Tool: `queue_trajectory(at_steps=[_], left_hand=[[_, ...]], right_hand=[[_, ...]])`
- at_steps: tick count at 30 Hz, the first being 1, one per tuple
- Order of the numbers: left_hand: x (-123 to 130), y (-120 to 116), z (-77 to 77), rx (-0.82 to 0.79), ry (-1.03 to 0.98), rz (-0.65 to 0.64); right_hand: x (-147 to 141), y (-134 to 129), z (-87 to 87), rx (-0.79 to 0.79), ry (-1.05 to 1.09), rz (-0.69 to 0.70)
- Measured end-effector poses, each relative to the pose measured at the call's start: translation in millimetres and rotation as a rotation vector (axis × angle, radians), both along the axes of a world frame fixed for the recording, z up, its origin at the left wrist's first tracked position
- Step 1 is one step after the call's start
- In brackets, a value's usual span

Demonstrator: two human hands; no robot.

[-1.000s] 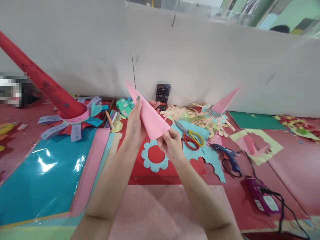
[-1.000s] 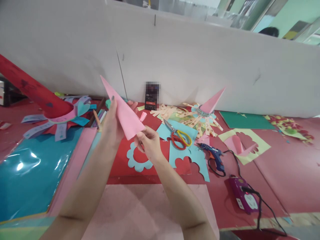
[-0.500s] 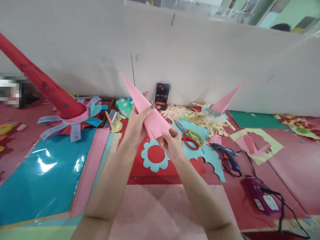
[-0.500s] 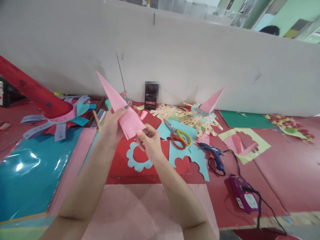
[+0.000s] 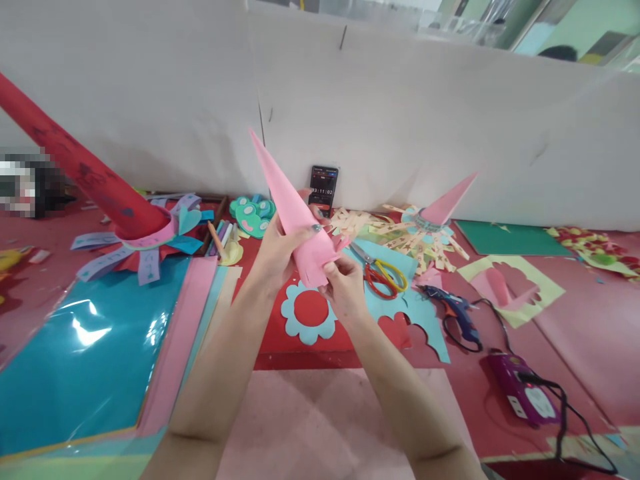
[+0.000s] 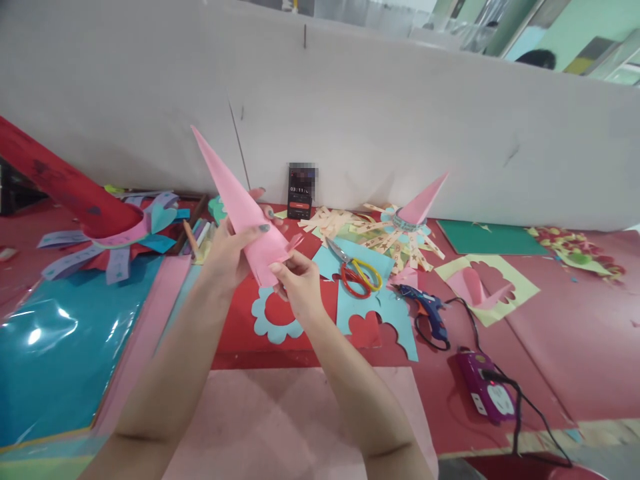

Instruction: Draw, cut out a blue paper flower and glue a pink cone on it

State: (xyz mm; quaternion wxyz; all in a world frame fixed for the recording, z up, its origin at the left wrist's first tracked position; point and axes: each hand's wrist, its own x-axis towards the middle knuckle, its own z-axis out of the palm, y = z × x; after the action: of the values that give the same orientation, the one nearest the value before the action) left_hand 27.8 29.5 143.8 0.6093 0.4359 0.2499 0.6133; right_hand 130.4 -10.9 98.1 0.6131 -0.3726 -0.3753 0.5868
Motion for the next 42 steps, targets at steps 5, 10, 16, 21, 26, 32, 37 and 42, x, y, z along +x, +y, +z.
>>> queue_trajectory(at_steps=[5, 10, 16, 21, 26, 32, 37, 42], left_hand=[[3.8, -2.8, -2.8, 0.02, 0.028, -0.072], [5.8, -3.2, -3.7, 0.021, 0.042, -0.083], [6.1, -2.7, -5.5, 0.024, 0.048, -0.088], [7.9, -3.4, -5.9, 0.014, 0.043, -0.077], [6.9, -2.2, -5.9, 0.018, 0.027, -0.08], [6.7, 0.0, -8.4, 0.021, 0.008, -0.067], [8.2, -0.1, -9.8, 0.024, 0.011, -0.08], [7.6, 0.7, -11.4, 0.045, -0.026, -0.121]], right_hand=[[-0.5, -1.1, 0.9, -0.033, -0.085, -0.016], [1.0, -1.6, -0.2, -0.008, -0.113, -0.027], [2.7, -2.3, 0.3, 0.017, -0.149, -0.044], [2.2, -3.3, 3.7, 0.007, -0.163, -0.075], [3.2, -3.4, -0.9, 0.036, -0.165, -0.059], [2.2, -4.4, 1.0, 0.043, -0.17, -0.076], [0.8, -5.5, 4.9, 0.059, -0.151, -0.161], [4.0, -3.4, 3.3, 0.034, -0.074, -0.196]])
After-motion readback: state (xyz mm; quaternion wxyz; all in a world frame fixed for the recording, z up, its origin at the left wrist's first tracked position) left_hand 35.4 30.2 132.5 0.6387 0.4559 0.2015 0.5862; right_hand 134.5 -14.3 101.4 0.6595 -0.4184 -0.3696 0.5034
